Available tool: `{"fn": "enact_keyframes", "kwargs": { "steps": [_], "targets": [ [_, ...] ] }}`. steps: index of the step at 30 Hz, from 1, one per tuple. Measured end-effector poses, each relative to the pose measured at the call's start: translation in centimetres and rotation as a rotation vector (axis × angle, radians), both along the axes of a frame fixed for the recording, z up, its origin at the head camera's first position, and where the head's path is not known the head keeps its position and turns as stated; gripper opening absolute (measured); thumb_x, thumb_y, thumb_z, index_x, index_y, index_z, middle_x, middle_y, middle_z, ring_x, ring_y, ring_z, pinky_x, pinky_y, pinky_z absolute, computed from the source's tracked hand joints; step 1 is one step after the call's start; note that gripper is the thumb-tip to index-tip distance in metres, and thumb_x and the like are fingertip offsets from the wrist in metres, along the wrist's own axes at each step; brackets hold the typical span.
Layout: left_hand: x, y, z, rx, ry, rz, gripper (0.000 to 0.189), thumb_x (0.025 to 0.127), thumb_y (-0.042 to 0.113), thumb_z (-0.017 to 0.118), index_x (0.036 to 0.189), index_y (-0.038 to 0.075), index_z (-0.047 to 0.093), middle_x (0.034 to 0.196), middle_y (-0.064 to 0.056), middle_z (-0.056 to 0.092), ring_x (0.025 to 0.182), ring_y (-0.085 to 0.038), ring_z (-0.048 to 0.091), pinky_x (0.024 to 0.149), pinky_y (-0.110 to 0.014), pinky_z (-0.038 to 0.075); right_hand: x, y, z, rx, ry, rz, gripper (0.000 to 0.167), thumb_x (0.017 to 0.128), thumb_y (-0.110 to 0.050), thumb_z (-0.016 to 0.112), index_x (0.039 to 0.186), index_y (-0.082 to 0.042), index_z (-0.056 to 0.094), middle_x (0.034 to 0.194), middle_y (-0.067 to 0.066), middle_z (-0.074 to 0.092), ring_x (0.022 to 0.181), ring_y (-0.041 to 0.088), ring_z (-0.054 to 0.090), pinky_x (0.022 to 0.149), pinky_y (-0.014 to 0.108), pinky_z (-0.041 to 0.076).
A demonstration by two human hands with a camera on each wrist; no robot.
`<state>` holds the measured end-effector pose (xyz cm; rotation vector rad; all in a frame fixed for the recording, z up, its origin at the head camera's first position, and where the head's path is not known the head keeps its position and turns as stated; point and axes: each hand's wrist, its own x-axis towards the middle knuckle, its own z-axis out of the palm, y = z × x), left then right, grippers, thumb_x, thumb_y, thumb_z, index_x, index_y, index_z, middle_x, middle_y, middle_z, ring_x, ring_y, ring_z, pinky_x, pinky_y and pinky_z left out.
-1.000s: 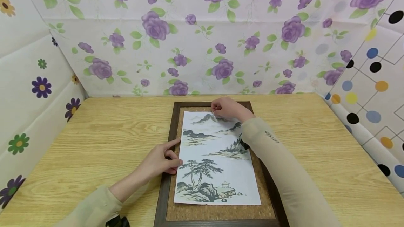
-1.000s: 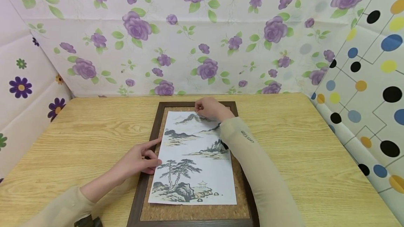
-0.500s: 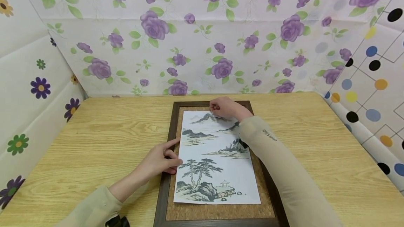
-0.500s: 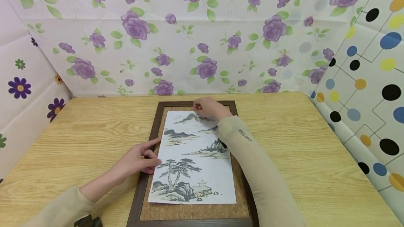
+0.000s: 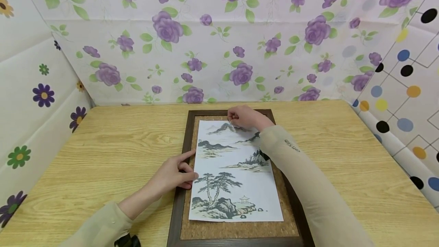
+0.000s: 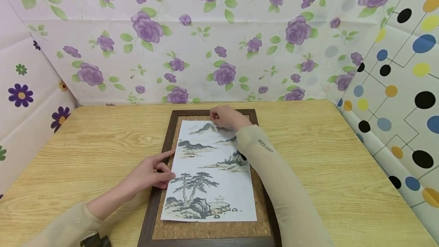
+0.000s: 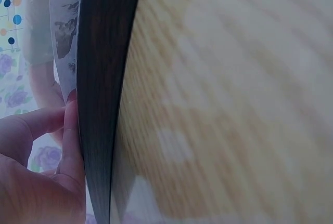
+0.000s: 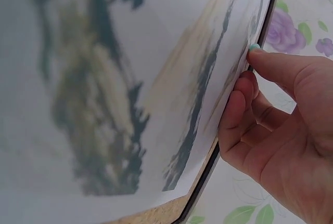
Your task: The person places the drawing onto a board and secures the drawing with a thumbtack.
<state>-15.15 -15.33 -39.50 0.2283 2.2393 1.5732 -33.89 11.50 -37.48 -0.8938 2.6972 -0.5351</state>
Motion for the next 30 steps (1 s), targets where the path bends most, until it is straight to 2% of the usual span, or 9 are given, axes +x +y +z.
{"fn": "enact_keyframes", "kwargs": {
  "steps": [30],
  "targets": [
    [-0.04, 0.02, -0.03, 0.003, -0.012, 0.006, 0.080, 0.089, 0.008, 0.070, 0.156, 0.007, 0.028, 0.087, -0.009, 0.072, 0.071, -0.018, 0.071, 0.069, -0.033, 0.064, 0.00, -0.45, 0.27, 0.048, 0.012, -0.011, 0.008, 0.100, -0.012, 0.055, 0.093, -0.010, 0.058, 0.088, 0.005, 0.059, 0.075, 0.017, 0.050, 0.071, 0.031, 0.043]
  ]
}}
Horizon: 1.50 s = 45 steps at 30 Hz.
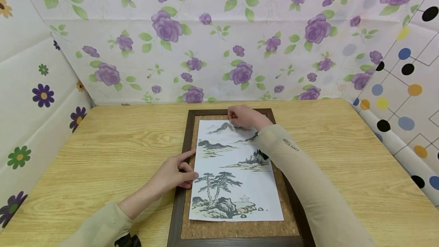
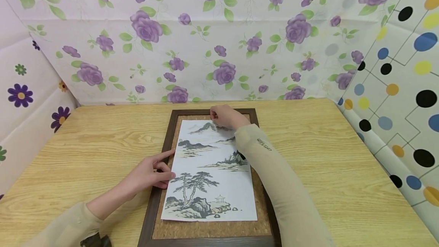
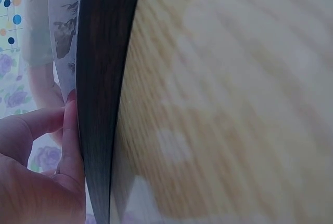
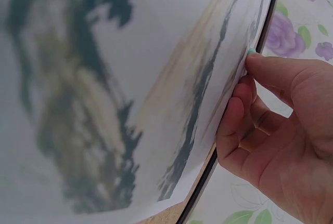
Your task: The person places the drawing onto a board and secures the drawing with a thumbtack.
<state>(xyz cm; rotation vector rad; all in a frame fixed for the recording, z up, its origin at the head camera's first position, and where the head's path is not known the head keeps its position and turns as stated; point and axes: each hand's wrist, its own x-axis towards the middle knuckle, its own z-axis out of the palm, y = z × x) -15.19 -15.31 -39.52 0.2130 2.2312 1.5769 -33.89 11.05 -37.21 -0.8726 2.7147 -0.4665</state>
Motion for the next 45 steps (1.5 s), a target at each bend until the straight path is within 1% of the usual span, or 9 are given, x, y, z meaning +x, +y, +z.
{"fn": "enact_keyframes", "kwargs": {
  "steps": [5, 8, 18, 26, 31, 35, 40, 45],
  "targets": [
    [0.04, 0.02, 0.01, -0.003, 0.003, 0.002, 0.079, 0.089, 0.008, 0.070, 0.156, 0.007, 0.028, 0.088, -0.009, 0.073, 0.072, -0.018, 0.071, 0.069, -0.034, 0.064, 0.04, -0.05, 0.01, -0.004, -0.010, -0.010, 0.008, 0.100, -0.011, 0.055, 0.092, -0.011, 0.057, 0.085, 0.005, 0.057, 0.074, 0.016, 0.049, 0.070, 0.030, 0.042],
    [0.05, 0.03, 0.00, -0.004, 0.004, 0.003, 0.079, 0.089, 0.008, 0.070, 0.156, 0.007, 0.028, 0.087, -0.009, 0.073, 0.071, -0.018, 0.071, 0.069, -0.034, 0.064, 0.03, -0.12, -0.01, -0.005, -0.002, -0.001, 0.009, 0.099, -0.010, 0.055, 0.091, -0.011, 0.057, 0.084, 0.004, 0.056, 0.074, 0.016, 0.048, 0.070, 0.030, 0.041],
    [0.01, 0.10, -0.04, -0.004, 0.001, 0.012, 0.080, 0.089, 0.008, 0.071, 0.156, 0.007, 0.028, 0.088, -0.009, 0.072, 0.071, -0.017, 0.070, 0.069, -0.034, 0.064, 0.01, -0.31, 0.20, -0.013, 0.007, 0.011, 0.009, 0.099, -0.005, 0.055, 0.090, -0.008, 0.057, 0.084, 0.004, 0.053, 0.079, 0.018, 0.047, 0.074, 0.033, 0.040],
    [0.03, 0.11, 0.02, -0.002, -0.004, 0.012, 0.080, 0.089, 0.008, 0.070, 0.156, 0.007, 0.027, 0.088, -0.009, 0.072, 0.072, -0.017, 0.070, 0.069, -0.034, 0.064, -0.06, -0.31, 0.25, -0.018, 0.043, 0.022, 0.008, 0.098, -0.005, 0.058, 0.090, -0.007, 0.061, 0.085, 0.005, 0.056, 0.078, 0.019, 0.046, 0.074, 0.033, 0.040],
    [0.00, 0.06, -0.07, -0.002, -0.005, 0.004, 0.081, 0.089, 0.008, 0.070, 0.157, 0.007, 0.027, 0.087, -0.008, 0.072, 0.072, -0.017, 0.071, 0.069, -0.034, 0.064, -0.10, -0.26, 0.12, -0.044, 0.034, 0.011, 0.008, 0.096, -0.006, 0.061, 0.089, -0.007, 0.064, 0.085, 0.006, 0.059, 0.076, 0.018, 0.046, 0.072, 0.032, 0.041],
    [-0.02, 0.00, -0.11, 0.001, -0.012, 0.001, 0.081, 0.089, 0.008, 0.071, 0.157, 0.008, 0.027, 0.086, -0.007, 0.072, 0.072, -0.017, 0.071, 0.069, -0.034, 0.064, -0.14, -0.24, 0.19, -0.052, 0.043, 0.023, 0.007, 0.096, -0.006, 0.063, 0.089, -0.007, 0.066, 0.084, 0.007, 0.061, 0.073, 0.018, 0.046, 0.071, 0.031, 0.041],
    [-0.02, 0.01, -0.11, 0.003, -0.005, -0.005, 0.081, 0.089, 0.009, 0.071, 0.157, 0.007, 0.026, 0.086, -0.008, 0.072, 0.072, -0.018, 0.070, 0.069, -0.034, 0.064, -0.11, -0.17, 0.47, -0.039, 0.048, 0.021, 0.006, 0.094, -0.006, 0.065, 0.090, -0.007, 0.068, 0.086, 0.007, 0.063, 0.075, 0.017, 0.049, 0.072, 0.031, 0.044],
    [-0.03, 0.13, -0.10, 0.000, -0.009, 0.009, 0.081, 0.089, 0.009, 0.071, 0.157, 0.007, 0.026, 0.088, -0.008, 0.072, 0.072, -0.017, 0.070, 0.069, -0.034, 0.064, -0.21, -0.23, 0.37, -0.032, 0.047, 0.001, 0.005, 0.093, -0.006, 0.067, 0.090, -0.008, 0.069, 0.088, 0.007, 0.066, 0.077, 0.018, 0.052, 0.074, 0.031, 0.047]
  ]
}}
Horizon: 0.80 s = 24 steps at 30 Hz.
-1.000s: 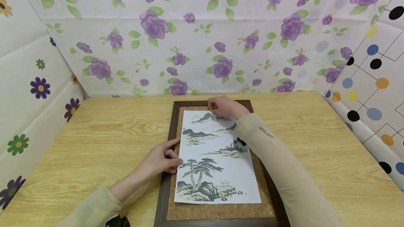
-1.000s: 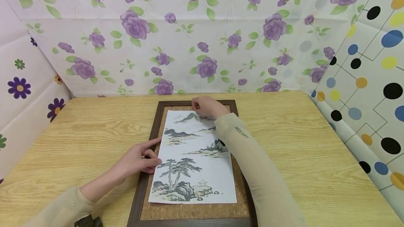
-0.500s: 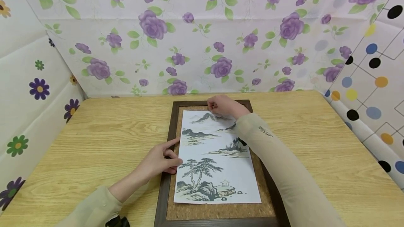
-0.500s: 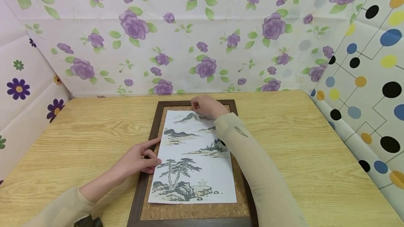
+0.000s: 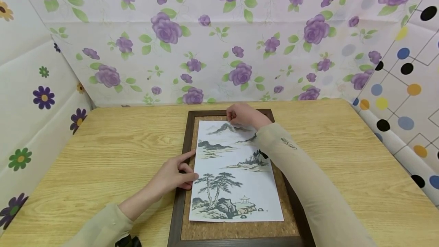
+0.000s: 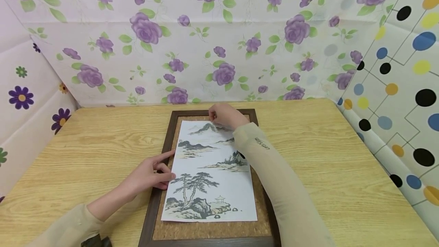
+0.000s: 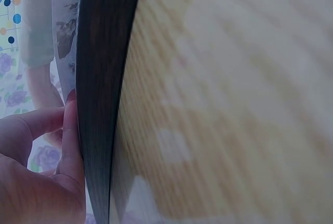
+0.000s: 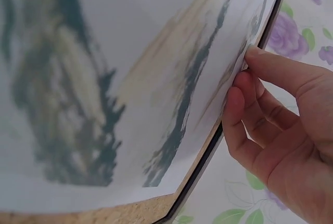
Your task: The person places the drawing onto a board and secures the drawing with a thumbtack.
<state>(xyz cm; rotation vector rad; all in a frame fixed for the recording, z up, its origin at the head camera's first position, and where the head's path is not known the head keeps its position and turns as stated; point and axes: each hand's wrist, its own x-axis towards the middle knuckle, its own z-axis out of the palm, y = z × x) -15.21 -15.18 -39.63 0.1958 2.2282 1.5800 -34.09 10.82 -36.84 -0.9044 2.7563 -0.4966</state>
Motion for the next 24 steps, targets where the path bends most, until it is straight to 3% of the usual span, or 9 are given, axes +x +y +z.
{"fn": "enact_keyframes", "kwargs": {
  "steps": [11, 24],
  "targets": [
    [0.05, 0.07, 0.05, -0.012, 0.011, 0.003, 0.080, 0.089, 0.008, 0.071, 0.157, 0.007, 0.027, 0.088, -0.008, 0.072, 0.072, -0.017, 0.071, 0.069, -0.034, 0.064, -0.03, -0.29, -0.15, -0.006, -0.001, -0.007, 0.013, 0.093, -0.005, 0.066, 0.081, -0.007, 0.065, 0.083, 0.005, 0.065, 0.074, 0.017, 0.049, 0.073, 0.031, 0.044],
    [0.10, 0.08, 0.18, -0.018, 0.015, 0.001, 0.080, 0.089, 0.008, 0.071, 0.157, 0.008, 0.027, 0.086, -0.008, 0.072, 0.072, -0.017, 0.071, 0.069, -0.033, 0.064, -0.09, -0.37, -0.01, -0.008, -0.024, -0.002, 0.012, 0.093, -0.003, 0.066, 0.081, -0.006, 0.067, 0.084, 0.006, 0.066, 0.074, 0.017, 0.050, 0.074, 0.030, 0.046]
  ]
}}
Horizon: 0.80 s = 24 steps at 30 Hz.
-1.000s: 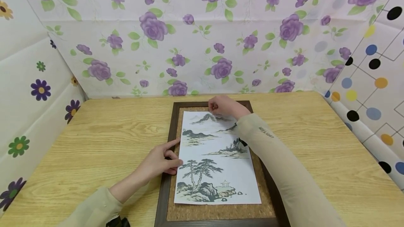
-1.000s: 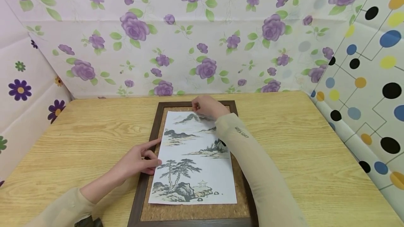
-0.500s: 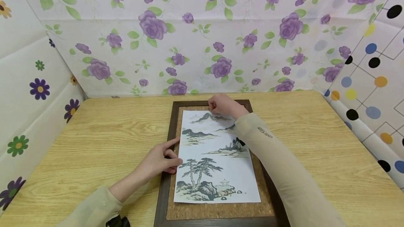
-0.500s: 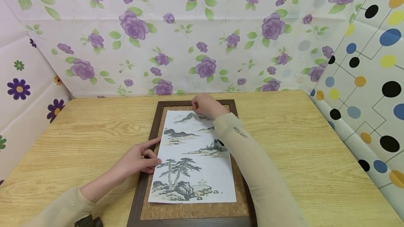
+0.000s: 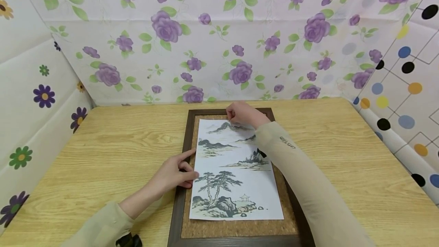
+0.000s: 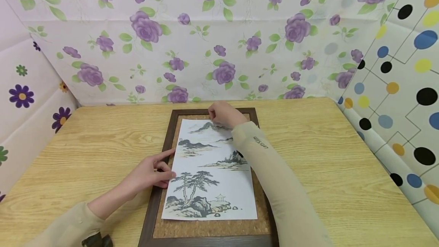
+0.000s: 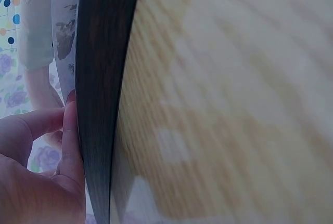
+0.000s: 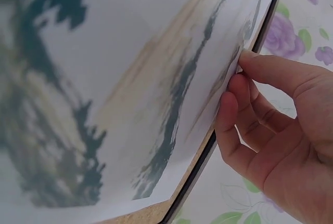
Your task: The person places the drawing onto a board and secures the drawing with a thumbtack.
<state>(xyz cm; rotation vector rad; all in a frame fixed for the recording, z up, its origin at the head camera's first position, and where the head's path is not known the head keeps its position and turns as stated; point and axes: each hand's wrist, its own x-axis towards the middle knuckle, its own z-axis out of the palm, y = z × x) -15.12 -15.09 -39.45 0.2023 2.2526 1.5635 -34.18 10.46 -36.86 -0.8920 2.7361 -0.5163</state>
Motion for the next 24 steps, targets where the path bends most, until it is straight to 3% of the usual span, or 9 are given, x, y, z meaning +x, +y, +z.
{"fn": "enact_keyframes", "kwargs": {
  "steps": [24],
  "targets": [
    [0.00, 0.06, 0.12, -0.005, 0.000, -0.003, 0.081, 0.089, 0.008, 0.071, 0.157, 0.009, 0.027, 0.086, -0.008, 0.073, 0.071, -0.017, 0.070, 0.068, -0.034, 0.064, 0.16, 0.25, -0.22, -0.008, 0.018, -0.022, 0.007, 0.094, -0.005, 0.065, 0.088, -0.008, 0.068, 0.087, 0.006, 0.064, 0.078, 0.017, 0.050, 0.074, 0.030, 0.045]
  ]
}}
